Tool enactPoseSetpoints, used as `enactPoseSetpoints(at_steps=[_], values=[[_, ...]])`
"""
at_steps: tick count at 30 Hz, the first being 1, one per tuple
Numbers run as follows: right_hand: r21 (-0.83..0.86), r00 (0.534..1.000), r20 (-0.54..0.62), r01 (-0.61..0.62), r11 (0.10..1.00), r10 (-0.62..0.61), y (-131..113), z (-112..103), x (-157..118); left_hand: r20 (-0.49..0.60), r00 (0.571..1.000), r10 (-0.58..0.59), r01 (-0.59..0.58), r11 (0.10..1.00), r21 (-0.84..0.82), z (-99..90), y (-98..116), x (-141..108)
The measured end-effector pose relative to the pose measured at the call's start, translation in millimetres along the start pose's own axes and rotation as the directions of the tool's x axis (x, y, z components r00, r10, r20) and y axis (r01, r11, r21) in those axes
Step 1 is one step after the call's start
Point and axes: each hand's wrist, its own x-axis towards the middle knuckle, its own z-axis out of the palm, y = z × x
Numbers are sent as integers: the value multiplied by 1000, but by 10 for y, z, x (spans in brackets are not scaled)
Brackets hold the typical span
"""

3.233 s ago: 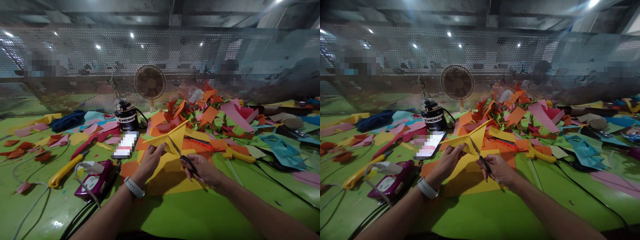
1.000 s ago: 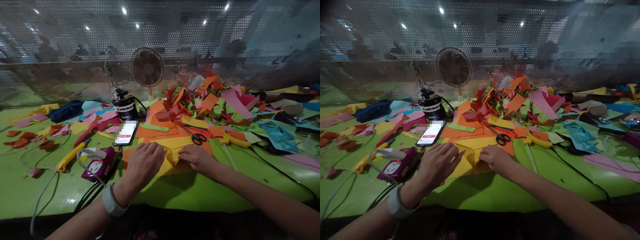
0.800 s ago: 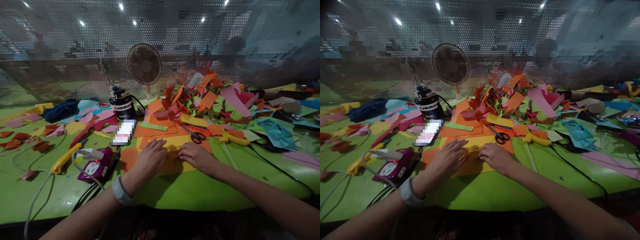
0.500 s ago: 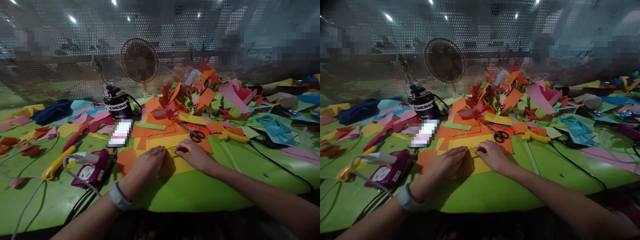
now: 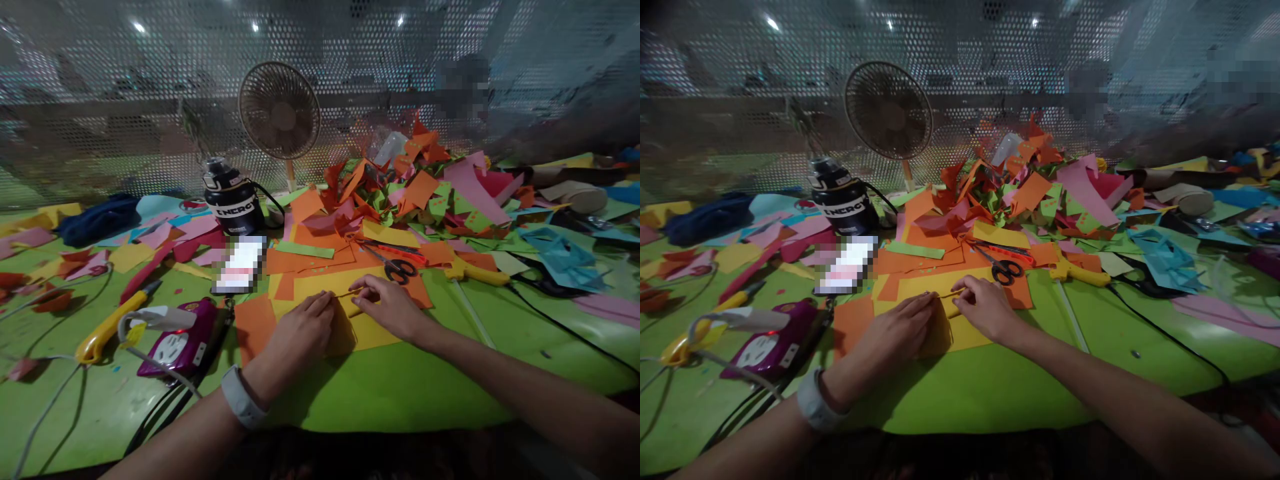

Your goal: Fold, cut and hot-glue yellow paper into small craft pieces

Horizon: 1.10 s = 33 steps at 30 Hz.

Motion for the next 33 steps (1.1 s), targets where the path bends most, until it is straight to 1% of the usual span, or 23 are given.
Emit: enactPoseSetpoints(at_steps=[6,10,13,16,17,19,22,25,33], values=[[-6,999,-2,-42,999,41,54,58,71,-29,999,-19,19,1000,-7,28,8,-2],[0,998,-35,-54,999,54,97,98,107,-4,1000,-12,12,1000,0,42,-2,-11],[3,997,-64,-52,999,52,100,117,97,-4,1000,10,-10,1000,-4,13,8,-12],[21,996,-74,-43,999,45,84,124,69,-21,1000,-19,20,999,45,-51,51,-8],[25,996,-75,-42,999,44,79,124,61,-3,1000,-25,25,998,59,-73,69,-7],[25,996,-72,-45,999,47,79,126,54,69,997,-21,17,998,65,-110,101,-5],[17,997,-65,-39,999,40,107,136,68,151,988,-23,18,999,35,-136,127,-2],[15,999,-45,-29,999,30,134,145,91,173,984,-48,44,999,26,-146,129,1],[2,997,-40,-68,998,68,79,133,100,209,977,-45,38,999,36,-168,134,7]])
